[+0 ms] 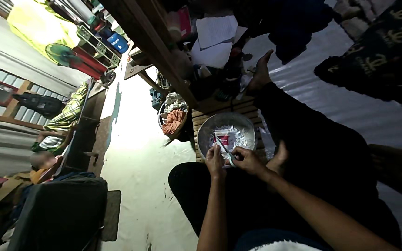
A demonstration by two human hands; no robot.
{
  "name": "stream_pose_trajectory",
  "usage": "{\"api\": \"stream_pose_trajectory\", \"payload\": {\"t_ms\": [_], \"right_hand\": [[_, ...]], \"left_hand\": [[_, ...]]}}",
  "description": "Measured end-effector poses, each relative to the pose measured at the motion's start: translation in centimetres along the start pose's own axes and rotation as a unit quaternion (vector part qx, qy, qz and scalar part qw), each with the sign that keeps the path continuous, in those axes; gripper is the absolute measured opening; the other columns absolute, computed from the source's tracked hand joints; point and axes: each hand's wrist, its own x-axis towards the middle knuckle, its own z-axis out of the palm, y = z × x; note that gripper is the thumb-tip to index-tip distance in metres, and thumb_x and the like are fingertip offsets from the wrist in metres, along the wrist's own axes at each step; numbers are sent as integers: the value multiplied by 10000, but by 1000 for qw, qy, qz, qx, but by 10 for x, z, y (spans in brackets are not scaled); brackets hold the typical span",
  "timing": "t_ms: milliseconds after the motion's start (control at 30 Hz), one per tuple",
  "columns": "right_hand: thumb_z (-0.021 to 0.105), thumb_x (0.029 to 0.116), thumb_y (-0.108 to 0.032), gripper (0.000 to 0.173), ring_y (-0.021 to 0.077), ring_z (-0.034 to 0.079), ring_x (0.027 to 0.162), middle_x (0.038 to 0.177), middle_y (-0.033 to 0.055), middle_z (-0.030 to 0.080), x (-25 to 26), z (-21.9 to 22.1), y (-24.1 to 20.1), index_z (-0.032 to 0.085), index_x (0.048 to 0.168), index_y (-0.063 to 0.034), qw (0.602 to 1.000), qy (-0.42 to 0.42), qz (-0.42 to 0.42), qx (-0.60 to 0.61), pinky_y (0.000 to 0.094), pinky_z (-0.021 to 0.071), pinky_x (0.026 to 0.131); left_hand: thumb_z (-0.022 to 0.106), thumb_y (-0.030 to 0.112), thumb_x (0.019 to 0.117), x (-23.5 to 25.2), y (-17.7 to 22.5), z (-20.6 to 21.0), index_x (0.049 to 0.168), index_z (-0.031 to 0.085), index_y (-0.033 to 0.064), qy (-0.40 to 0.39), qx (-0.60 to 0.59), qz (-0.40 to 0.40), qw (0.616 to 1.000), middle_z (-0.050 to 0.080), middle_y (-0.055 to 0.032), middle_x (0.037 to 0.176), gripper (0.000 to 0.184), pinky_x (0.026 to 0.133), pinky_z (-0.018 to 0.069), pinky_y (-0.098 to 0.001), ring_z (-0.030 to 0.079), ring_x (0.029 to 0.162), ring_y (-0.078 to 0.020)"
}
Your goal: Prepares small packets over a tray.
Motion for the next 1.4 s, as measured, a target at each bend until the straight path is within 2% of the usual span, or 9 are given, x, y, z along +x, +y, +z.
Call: {"api": "stream_pose_trajectory", "payload": {"t_ms": [167,367,533,700,833,1033,1400], "right_hand": [[737,895,-152,299,127,537,705,846,96,608,3,-1,1,649,1097,49,1000,-12,20,-5,311,478,687],[735,895,-152,262,87,497,680,814,56,573,2,0,-3,647,1056,35,1000,-5,28,3,276,451,665],[726,901,-129,245,101,508,697,844,82,589,4,1,1,634,1036,54,1000,15,21,17,283,456,672],[699,930,-99,205,78,516,659,824,73,596,4,0,-1,625,1037,60,999,18,32,30,254,467,650],[713,935,-135,256,107,544,677,845,96,604,6,-4,-2,622,1063,67,999,-7,45,18,290,497,674],[738,921,-208,323,172,542,736,868,118,607,2,-1,-4,635,1090,47,996,-56,61,-28,375,475,719],[759,900,-217,316,148,527,711,829,83,585,2,0,-5,632,1053,28,997,-42,56,-26,355,463,694]], "left_hand": [[569,-33,995,1,-5,-8,943,619,-22,-18,6,22,1000,549,22,632,73,417,372,-144,406,439,9],[575,-29,996,0,-5,-11,955,625,-37,-24,14,20,999,556,18,636,65,422,374,-140,407,441,13],[569,0,1008,-2,-5,-13,967,620,-31,-20,36,6,999,563,19,641,72,433,397,-145,429,445,11],[558,-1,1014,-4,-6,-17,960,620,-22,-18,36,-2,999,547,27,627,85,411,346,-131,390,428,19],[557,3,1016,-3,-8,-21,957,625,-26,-3,38,2,999,534,32,618,95,412,346,-130,384,429,23],[562,5,1018,1,-2,-18,960,613,-41,16,44,10,999,532,22,621,90,416,368,-139,399,430,11],[562,6,1018,1,-4,-15,943,615,-21,19,28,-1,999,538,16,626,96,421,374,-148,414,441,0]]}}
